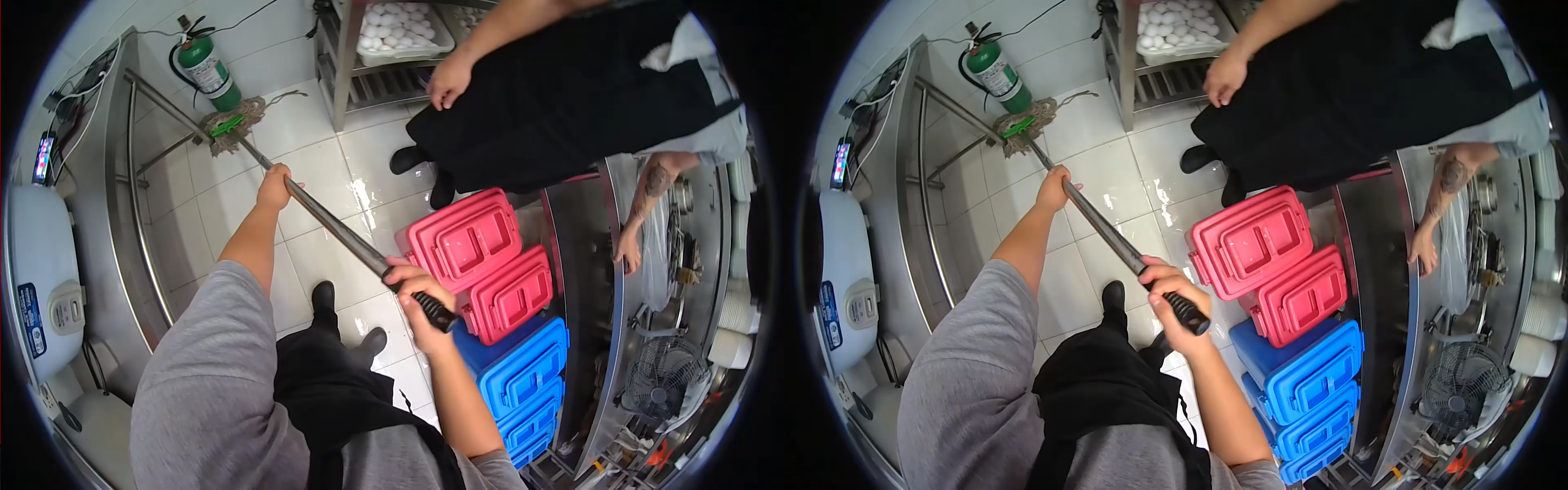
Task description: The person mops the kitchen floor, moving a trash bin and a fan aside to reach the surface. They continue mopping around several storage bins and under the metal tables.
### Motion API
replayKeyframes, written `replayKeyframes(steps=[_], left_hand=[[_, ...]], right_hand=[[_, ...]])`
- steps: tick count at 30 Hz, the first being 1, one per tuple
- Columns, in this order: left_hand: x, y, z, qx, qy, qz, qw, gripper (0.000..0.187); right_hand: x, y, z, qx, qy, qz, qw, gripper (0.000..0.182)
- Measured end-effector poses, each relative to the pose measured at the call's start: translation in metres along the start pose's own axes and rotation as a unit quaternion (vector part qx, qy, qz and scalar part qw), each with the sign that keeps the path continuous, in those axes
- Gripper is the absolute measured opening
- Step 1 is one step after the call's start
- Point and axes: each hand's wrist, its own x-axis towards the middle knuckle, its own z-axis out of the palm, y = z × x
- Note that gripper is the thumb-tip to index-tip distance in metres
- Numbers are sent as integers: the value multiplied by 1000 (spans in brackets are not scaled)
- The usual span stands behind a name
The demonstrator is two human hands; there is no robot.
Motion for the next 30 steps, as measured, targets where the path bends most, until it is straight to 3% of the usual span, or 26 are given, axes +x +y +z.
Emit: replayKeyframes(steps=[1,3,4,5,7,8,9,10,11,12,13,14,15,17,20,23,26,30], left_hand=[[15,-9,17,-150,7,-16,989,23],[8,24,37,36,64,154,985,17],[3,48,47,-271,37,64,960,15],[3,77,57,-553,12,-28,833,15],[3,123,60,-636,-14,-197,746,12],[5,116,78,-504,17,-22,863,8],[8,107,95,-337,45,150,928,28],[1,124,85,-170,31,255,951,18],[-11,148,71,7,14,349,937,11],[-22,169,67,-6,-23,345,938,16],[-35,187,66,-21,-62,341,938,24],[-51,204,63,-25,-73,301,950,17],[-65,213,60,-30,-83,263,961,10],[-84,209,56,1,-80,297,952,6],[-114,179,29,44,-108,252,961,7],[-120,101,-4,80,-106,213,968,9],[-113,12,-54,38,23,243,969,14],[-78,-52,-135,109,115,165,974,19]], right_hand=[[1,-21,-12,-32,6,12,999,6],[7,-59,-34,-103,-112,-41,988,7],[3,-70,-35,-140,-127,-59,980,3],[-4,-80,-36,-176,-142,-76,971,3],[-17,-94,-27,-240,-155,-73,955,6],[-22,-105,-20,-262,-132,-45,955,8],[-28,-114,-14,-284,-108,-17,953,12],[-37,-122,-15,-276,-61,-6,959,10],[-42,-129,-14,-256,8,-35,966,18],[-45,-136,-9,-210,114,-88,967,27],[-54,-143,-37,-200,87,-133,967,32],[-62,-149,-55,-172,97,-159,967,33],[-62,-161,-69,-126,95,-143,977,33],[-56,-178,-87,-59,86,-119,987,27],[-49,-162,-95,12,141,-80,987,26],[-30,-111,-61,66,164,-21,984,26],[-4,-59,8,65,36,-38,997,18],[45,-19,94,0,-184,-41,982,8]])
